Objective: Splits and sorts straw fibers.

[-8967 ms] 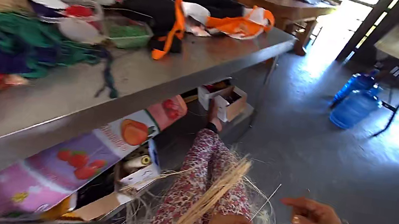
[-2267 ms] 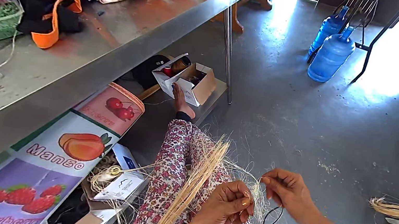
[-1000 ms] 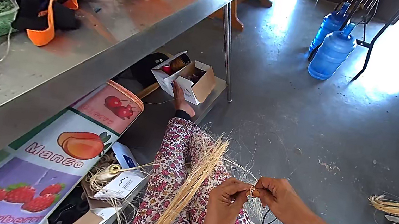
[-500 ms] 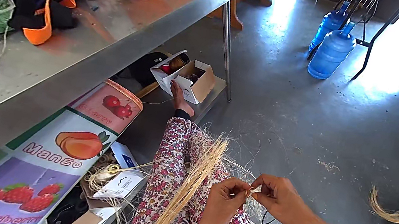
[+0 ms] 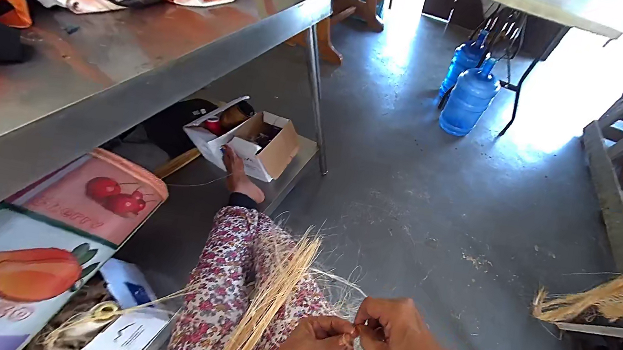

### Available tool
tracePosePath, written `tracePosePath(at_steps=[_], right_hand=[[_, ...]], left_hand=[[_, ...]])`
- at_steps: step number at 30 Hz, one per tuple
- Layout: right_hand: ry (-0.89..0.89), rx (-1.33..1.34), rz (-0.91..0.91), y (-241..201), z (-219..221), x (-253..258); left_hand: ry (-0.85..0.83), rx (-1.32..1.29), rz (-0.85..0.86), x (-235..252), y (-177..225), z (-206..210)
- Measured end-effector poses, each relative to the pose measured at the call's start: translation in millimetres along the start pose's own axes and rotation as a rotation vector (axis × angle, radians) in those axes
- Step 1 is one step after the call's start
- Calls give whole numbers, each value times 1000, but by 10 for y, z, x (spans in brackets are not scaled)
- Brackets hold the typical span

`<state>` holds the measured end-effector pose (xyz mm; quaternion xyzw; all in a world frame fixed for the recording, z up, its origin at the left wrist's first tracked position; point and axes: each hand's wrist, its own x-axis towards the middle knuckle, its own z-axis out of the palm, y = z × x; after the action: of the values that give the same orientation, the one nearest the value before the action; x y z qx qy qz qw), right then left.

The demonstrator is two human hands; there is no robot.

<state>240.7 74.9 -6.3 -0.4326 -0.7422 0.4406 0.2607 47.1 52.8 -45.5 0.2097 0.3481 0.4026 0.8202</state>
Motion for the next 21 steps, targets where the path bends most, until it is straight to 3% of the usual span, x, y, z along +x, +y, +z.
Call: tracePosePath(at_steps=[4, 8, 16, 21], right_hand=[[-10, 11, -24, -7, 30, 9], [-48, 13, -59, 2, 51, 28], [79, -78, -257, 89, 154, 6], [127, -160, -291, 96, 175, -18]], left_hand=[[-48, -97, -17, -61, 27, -63], [93, -233, 119, -98, 10, 27], [230, 6, 436, -72, 11, 52], [248, 97, 438, -68, 39, 5]])
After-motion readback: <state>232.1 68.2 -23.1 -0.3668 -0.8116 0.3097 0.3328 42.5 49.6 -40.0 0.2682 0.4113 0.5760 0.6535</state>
